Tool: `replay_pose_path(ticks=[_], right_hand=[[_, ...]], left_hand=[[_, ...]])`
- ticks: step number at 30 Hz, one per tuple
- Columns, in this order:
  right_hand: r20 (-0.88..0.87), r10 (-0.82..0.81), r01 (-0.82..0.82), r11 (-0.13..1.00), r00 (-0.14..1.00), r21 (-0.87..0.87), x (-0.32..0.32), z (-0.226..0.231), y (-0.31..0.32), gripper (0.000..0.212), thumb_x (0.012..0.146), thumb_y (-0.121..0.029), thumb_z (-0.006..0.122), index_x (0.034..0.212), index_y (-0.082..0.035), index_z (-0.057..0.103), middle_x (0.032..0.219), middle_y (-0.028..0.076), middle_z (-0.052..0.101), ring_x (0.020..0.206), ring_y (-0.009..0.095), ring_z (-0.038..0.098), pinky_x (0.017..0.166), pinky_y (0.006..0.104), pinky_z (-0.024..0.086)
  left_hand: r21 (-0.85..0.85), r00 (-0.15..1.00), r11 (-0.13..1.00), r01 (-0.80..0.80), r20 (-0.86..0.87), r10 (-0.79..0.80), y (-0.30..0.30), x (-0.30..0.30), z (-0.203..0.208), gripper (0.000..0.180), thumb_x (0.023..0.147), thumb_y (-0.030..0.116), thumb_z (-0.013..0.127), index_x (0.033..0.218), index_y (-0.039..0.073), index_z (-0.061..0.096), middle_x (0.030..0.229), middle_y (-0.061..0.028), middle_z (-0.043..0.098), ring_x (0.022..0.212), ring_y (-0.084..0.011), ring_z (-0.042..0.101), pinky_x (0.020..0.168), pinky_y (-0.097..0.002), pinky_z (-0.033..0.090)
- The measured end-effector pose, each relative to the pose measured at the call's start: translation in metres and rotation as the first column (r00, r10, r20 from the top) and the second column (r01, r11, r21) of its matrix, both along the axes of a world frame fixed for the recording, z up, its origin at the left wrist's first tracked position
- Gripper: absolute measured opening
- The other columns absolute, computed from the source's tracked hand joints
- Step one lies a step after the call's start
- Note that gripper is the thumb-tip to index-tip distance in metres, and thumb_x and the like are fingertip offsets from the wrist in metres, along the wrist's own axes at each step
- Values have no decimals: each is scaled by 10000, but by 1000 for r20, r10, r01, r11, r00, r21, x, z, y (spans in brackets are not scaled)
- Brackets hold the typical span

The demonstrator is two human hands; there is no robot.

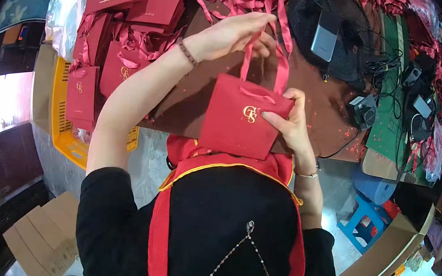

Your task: The person threads ribbon handles through holes in red gift bags by hand, fastens the ribbons, and stacks the finished gift bags on the table.

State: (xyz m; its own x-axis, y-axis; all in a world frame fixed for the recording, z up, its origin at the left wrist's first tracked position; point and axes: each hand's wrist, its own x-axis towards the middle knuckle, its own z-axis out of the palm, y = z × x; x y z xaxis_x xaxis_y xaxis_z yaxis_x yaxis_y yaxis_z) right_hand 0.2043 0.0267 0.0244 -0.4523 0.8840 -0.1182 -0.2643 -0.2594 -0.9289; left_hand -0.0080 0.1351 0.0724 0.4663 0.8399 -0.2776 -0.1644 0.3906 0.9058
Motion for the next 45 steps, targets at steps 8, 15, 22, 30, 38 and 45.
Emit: replay_pose_path(ticks=[8,15,22,30,38,45], right_hand=[[-28,-101,99,994,995,-51,-2,-3,5,495,756,95,637,1074,-111,319,1043,37,437,942,98,501,822,253,465],[30,-28,29,999,999,-44,8,10,-1,478,778,77,621,1079,-104,296,1040,53,436,930,94,505,793,256,470],[57,29,-32,999,998,39,17,17,-7,517,726,95,647,1062,-117,316,1024,15,391,976,90,435,857,244,400],[166,90,-120,977,982,178,2,5,2,490,769,10,658,1078,-89,291,1078,48,382,1027,94,404,897,258,377],[42,99,-99,995,994,-6,9,20,2,467,786,31,634,1070,-104,289,1015,36,429,952,84,455,839,248,423],[-309,-133,127,991,942,-39,6,10,14,562,738,98,639,1079,-156,271,1067,51,452,998,152,505,867,326,460]], left_hand=[[-255,964,961,104,-211,-161,-27,-13,-25,480,888,472,491,1065,42,607,850,-28,621,733,-90,562,657,-232,442],[-164,987,986,10,-155,-35,-29,-7,-33,193,848,239,621,788,57,645,721,15,608,628,-49,512,596,-199,403],[-284,953,925,251,-95,-287,-38,-11,-13,355,883,364,545,808,34,651,671,11,599,572,-40,528,524,-182,398],[-94,897,918,385,-195,-396,-32,26,2,232,859,274,607,759,67,635,616,71,511,530,-16,423,467,-193,311],[-129,945,952,279,-138,-296,-16,23,-6,311,914,326,514,687,113,514,511,92,336,438,-17,264,401,-206,184],[-261,921,955,139,389,-28,-50,10,-9,639,912,553,319,1330,71,356,1191,-129,540,1071,-230,539,937,-384,424]])
